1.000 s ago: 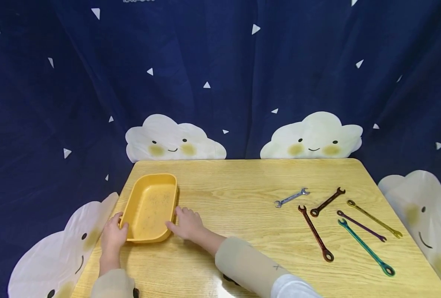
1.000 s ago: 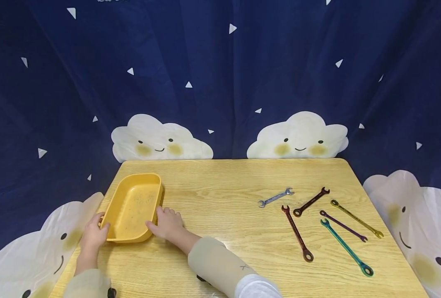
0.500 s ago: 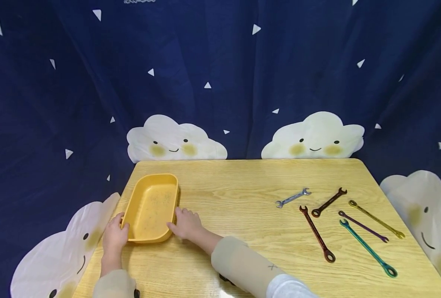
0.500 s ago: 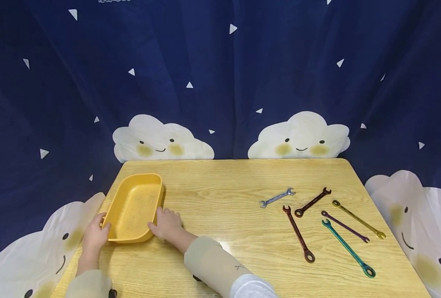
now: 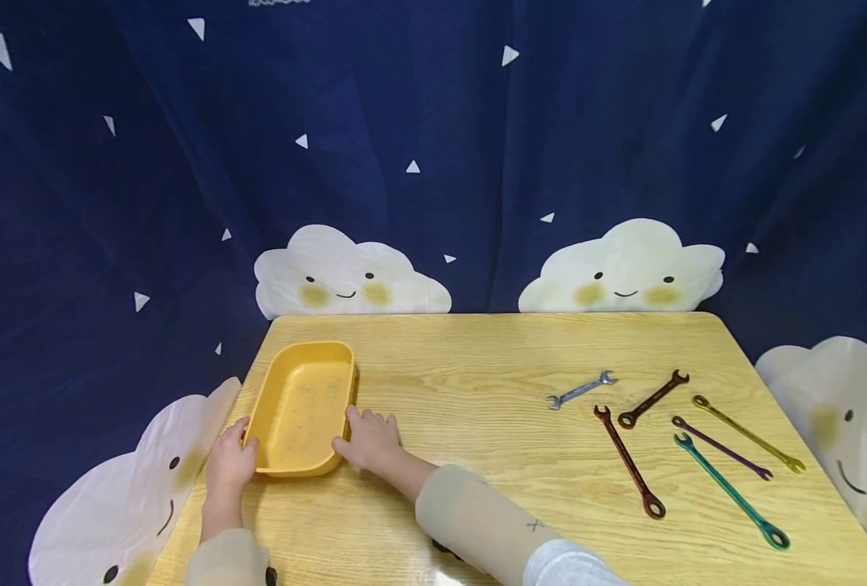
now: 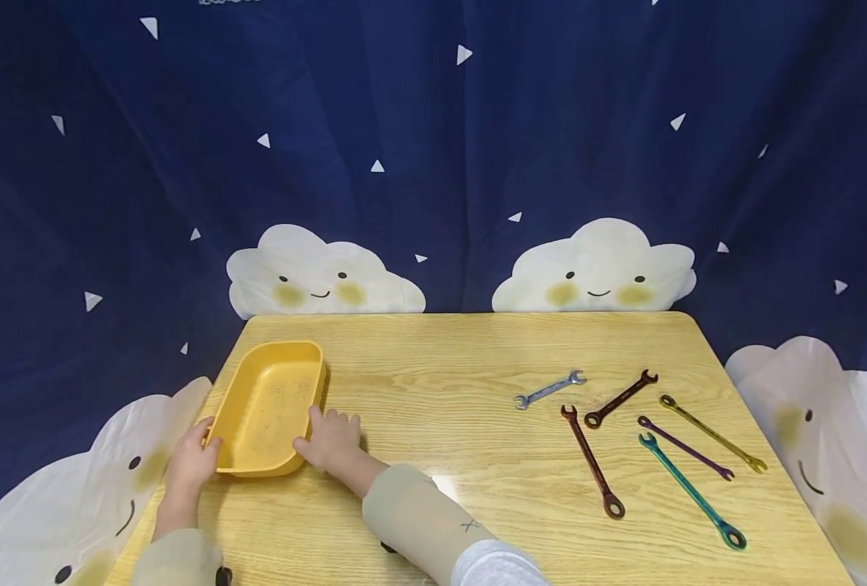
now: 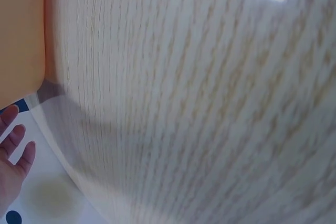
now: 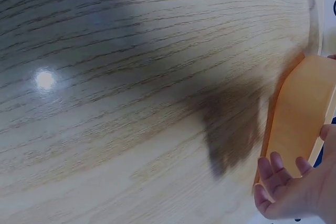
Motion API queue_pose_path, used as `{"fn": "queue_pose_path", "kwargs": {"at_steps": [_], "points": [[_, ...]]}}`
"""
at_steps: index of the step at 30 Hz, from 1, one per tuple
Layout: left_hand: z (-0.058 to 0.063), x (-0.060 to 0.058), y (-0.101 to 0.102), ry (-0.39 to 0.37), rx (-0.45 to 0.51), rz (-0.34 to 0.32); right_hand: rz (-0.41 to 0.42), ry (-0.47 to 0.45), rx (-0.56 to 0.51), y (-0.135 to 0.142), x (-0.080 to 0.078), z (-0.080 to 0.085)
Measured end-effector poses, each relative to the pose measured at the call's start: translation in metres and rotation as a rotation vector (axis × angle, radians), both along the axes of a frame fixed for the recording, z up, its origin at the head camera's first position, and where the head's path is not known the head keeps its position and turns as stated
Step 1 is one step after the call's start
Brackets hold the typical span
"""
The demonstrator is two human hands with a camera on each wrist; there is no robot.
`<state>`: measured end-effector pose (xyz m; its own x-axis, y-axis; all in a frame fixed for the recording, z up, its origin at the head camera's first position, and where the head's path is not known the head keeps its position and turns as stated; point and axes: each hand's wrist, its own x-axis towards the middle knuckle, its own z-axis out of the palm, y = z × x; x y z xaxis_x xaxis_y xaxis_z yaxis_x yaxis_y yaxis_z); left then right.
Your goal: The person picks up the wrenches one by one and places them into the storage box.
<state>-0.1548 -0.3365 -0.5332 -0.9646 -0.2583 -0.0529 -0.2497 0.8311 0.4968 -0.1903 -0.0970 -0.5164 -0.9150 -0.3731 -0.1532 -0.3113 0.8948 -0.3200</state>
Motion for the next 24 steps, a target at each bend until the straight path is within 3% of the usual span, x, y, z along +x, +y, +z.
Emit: {"fn": "queue_pose_path", "kwargs": {"at_steps": [10,24], "points": [[0.0000,-0.0017,0.0013,-0.060,-0.005,-0.029,-0.026,-0.010,0.031,0.0006,0.0013,0.0014],[-0.0016,-0.0051,0.0053,-0.102,-0.051,-0.073,-0.023,0.058,0.043,0.0077,0.0024,-0.0043]]}}
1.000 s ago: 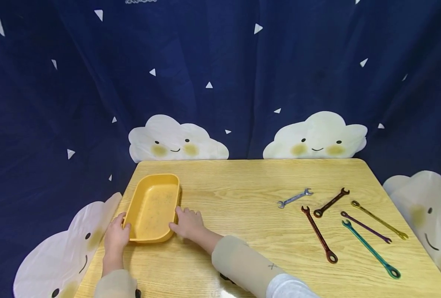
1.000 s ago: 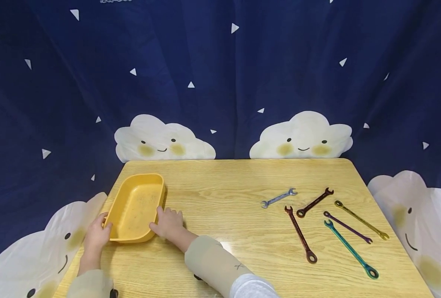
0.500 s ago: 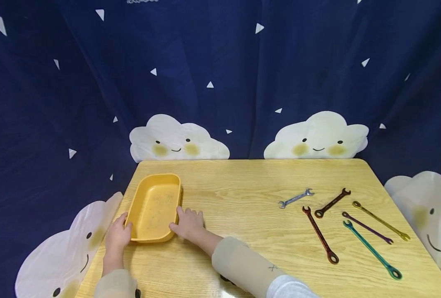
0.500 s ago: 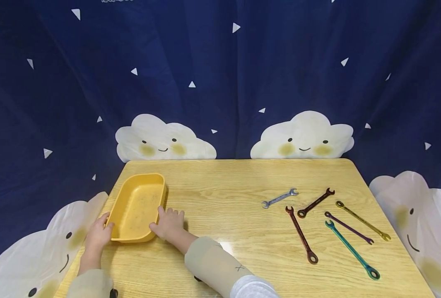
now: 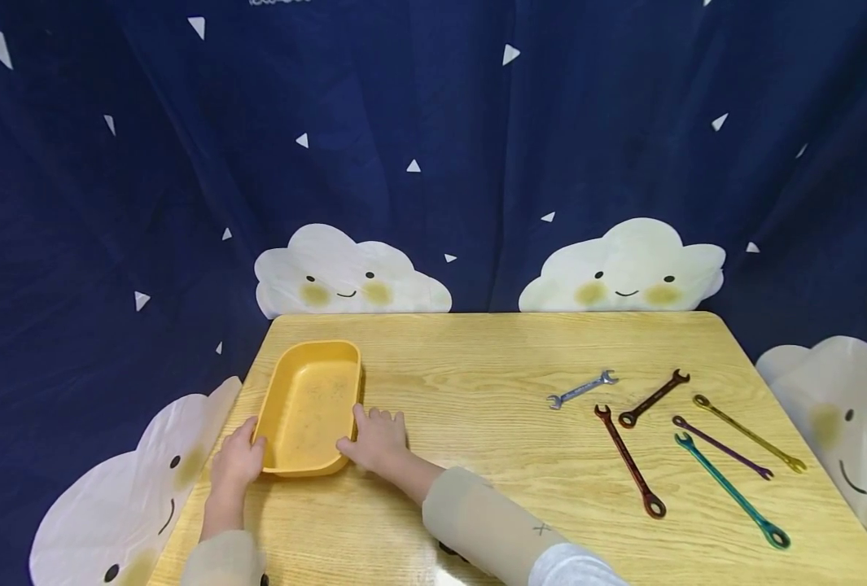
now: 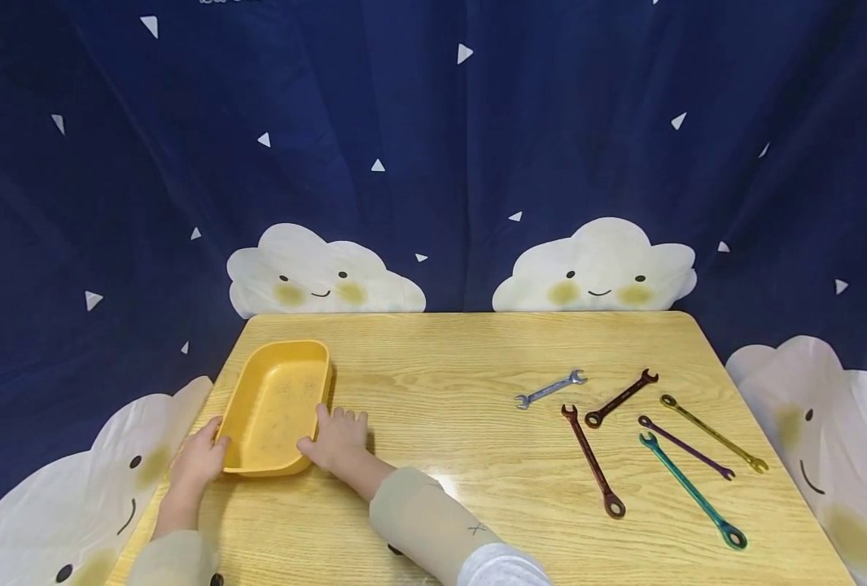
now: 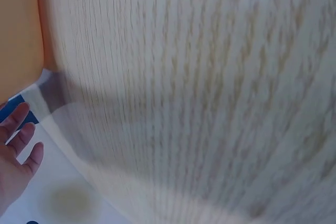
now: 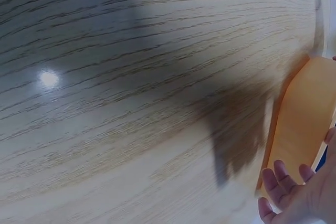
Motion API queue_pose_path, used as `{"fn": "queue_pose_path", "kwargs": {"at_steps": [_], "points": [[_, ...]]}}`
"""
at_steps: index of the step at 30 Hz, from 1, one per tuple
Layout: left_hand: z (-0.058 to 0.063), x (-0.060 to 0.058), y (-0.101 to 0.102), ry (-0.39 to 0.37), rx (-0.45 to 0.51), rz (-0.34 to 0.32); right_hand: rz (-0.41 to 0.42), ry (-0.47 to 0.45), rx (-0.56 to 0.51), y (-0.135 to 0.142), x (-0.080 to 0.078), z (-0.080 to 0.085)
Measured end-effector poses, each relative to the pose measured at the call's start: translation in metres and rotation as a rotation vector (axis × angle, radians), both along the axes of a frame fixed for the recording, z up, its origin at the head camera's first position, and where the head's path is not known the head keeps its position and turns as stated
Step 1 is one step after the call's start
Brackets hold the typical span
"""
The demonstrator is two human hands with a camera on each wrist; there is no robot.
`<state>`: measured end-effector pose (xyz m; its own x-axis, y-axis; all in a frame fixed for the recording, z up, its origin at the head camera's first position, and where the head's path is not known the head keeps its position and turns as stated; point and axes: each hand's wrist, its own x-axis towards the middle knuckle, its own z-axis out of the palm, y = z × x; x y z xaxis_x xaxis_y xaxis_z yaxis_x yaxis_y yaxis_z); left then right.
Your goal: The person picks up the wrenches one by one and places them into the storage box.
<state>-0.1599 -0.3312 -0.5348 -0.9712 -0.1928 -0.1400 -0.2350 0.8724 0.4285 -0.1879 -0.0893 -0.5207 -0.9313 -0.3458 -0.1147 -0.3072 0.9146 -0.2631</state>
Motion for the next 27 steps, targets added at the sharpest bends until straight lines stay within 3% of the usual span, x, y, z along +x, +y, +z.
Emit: {"fn": "queue_pose_path", "kwargs": {"at_steps": [7,14,27], "points": [[0.004,0.001,0.007,0.023,-0.009,-0.046,-0.006,0.036,0.000,0.006,0.000,-0.003],[0.001,-0.001,0.013,0.048,-0.023,-0.102,-0.055,0.097,-0.031,0.013,0.000,-0.005],[-0.001,-0.001,0.024,0.098,-0.075,-0.179,-0.041,0.208,0.037,0.028,-0.002,-0.011]]}}
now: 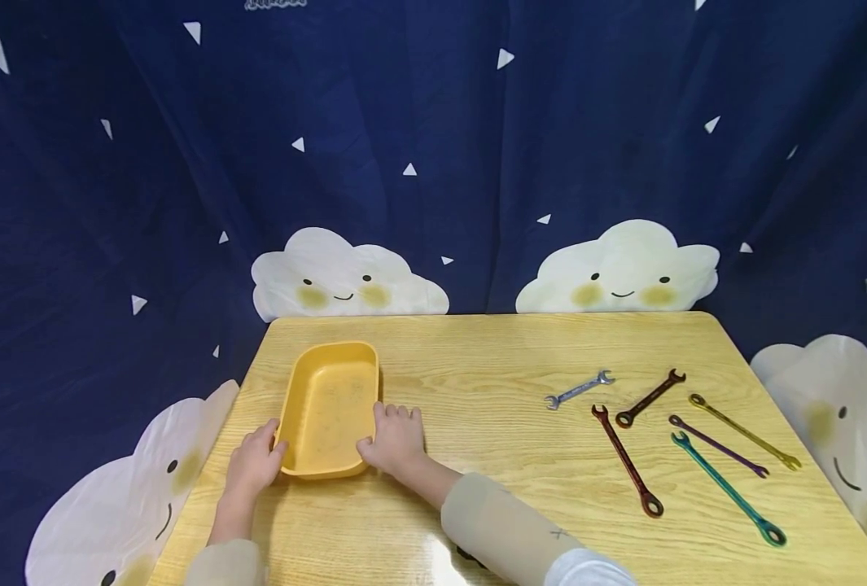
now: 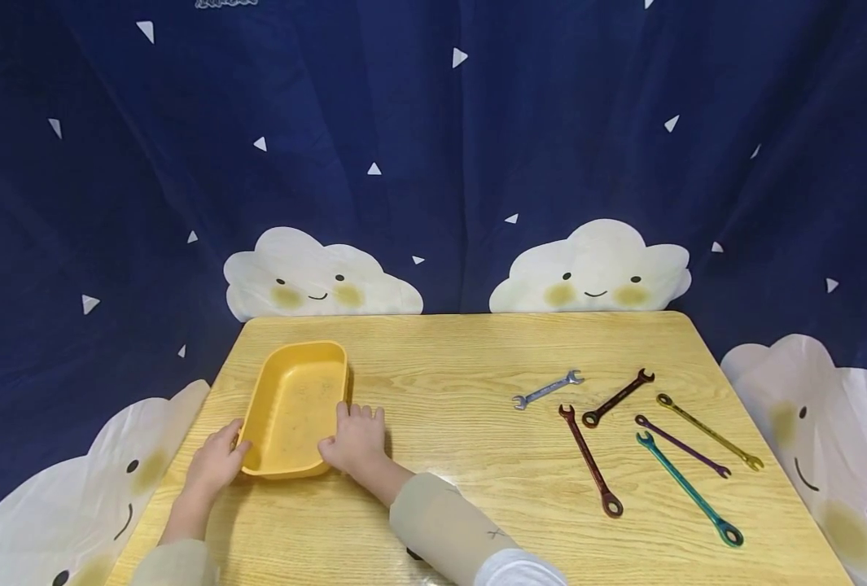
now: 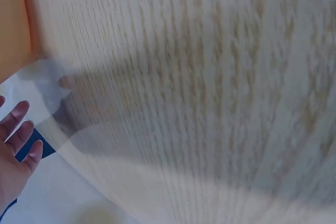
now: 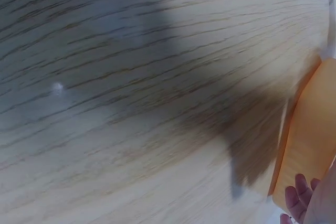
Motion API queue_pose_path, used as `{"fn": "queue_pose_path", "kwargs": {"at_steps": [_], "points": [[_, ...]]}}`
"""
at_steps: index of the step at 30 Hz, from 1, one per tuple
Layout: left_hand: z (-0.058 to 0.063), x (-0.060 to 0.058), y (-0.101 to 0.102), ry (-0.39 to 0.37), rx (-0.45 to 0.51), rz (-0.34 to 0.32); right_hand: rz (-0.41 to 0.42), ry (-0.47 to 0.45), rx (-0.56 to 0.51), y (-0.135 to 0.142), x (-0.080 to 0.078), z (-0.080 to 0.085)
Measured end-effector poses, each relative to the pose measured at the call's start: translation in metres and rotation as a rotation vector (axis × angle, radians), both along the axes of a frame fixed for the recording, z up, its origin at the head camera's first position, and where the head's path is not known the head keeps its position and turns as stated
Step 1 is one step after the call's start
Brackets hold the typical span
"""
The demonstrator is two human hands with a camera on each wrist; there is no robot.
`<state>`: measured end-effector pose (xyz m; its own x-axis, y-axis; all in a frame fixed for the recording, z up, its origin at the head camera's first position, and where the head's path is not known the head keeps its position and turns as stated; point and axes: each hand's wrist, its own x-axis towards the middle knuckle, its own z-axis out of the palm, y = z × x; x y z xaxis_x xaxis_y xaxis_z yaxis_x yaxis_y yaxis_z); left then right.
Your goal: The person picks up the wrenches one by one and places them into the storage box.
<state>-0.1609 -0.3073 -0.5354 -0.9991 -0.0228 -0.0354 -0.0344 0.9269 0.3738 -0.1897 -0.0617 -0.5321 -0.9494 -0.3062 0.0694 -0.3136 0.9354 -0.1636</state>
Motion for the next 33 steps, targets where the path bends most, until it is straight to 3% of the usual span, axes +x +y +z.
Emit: {"fn": "queue_pose_path", "kwargs": {"at_steps": [14,22,33], "points": [[-0.001,-0.002,0.017,0.031,-0.100,-0.011,0.019,0.023,-0.020,0.014,0.000,-0.006],[0.001,-0.003,0.024,0.012,-0.156,-0.013,0.017,0.034,-0.030,0.021,0.000,-0.010],[-0.001,-0.004,0.032,0.023,-0.164,-0.016,0.013,0.078,-0.040,0.030,0.000,-0.014]]}}
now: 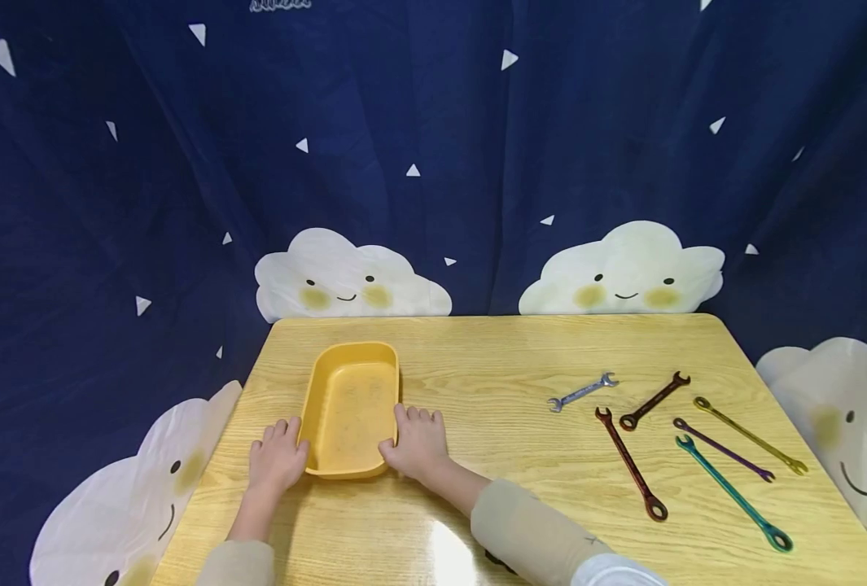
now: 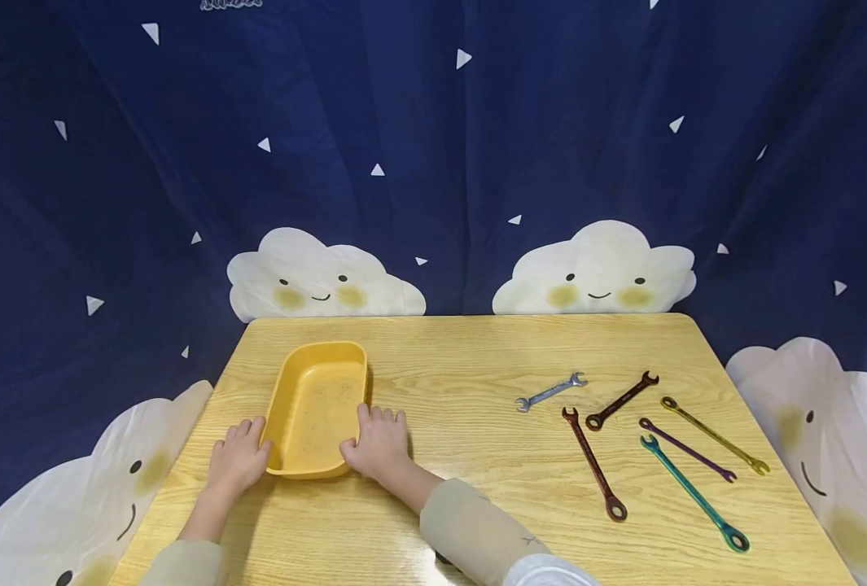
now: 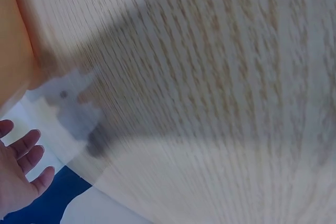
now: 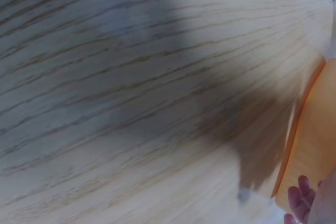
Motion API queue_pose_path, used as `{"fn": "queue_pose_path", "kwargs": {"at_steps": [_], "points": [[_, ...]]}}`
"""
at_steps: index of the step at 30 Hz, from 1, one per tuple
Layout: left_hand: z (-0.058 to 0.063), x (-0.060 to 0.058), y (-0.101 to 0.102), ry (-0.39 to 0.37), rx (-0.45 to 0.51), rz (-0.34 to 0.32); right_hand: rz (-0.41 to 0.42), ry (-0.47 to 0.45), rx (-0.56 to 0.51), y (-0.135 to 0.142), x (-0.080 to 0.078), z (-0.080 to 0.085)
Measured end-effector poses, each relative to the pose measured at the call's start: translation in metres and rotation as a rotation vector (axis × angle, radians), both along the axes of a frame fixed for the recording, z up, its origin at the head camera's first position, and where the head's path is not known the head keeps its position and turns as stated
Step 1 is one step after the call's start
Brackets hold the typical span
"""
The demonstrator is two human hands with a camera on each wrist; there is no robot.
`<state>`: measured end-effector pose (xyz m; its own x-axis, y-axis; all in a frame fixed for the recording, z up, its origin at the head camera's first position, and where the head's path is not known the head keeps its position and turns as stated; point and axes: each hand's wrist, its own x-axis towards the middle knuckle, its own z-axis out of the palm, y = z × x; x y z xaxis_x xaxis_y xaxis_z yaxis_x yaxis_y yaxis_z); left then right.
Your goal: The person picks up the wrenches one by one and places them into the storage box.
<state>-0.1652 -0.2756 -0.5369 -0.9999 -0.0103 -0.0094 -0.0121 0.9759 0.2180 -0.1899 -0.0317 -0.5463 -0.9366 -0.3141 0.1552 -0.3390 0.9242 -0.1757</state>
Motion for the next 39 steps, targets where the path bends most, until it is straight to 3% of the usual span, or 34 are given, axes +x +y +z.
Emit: {"fn": "queue_pose_path", "kwargs": {"at_steps": [39], "points": [[-0.003,-0.001,0.036,0.027,0.036,-0.029,-0.032,-0.030,-0.063,0.035,0.005,0.001]]}}
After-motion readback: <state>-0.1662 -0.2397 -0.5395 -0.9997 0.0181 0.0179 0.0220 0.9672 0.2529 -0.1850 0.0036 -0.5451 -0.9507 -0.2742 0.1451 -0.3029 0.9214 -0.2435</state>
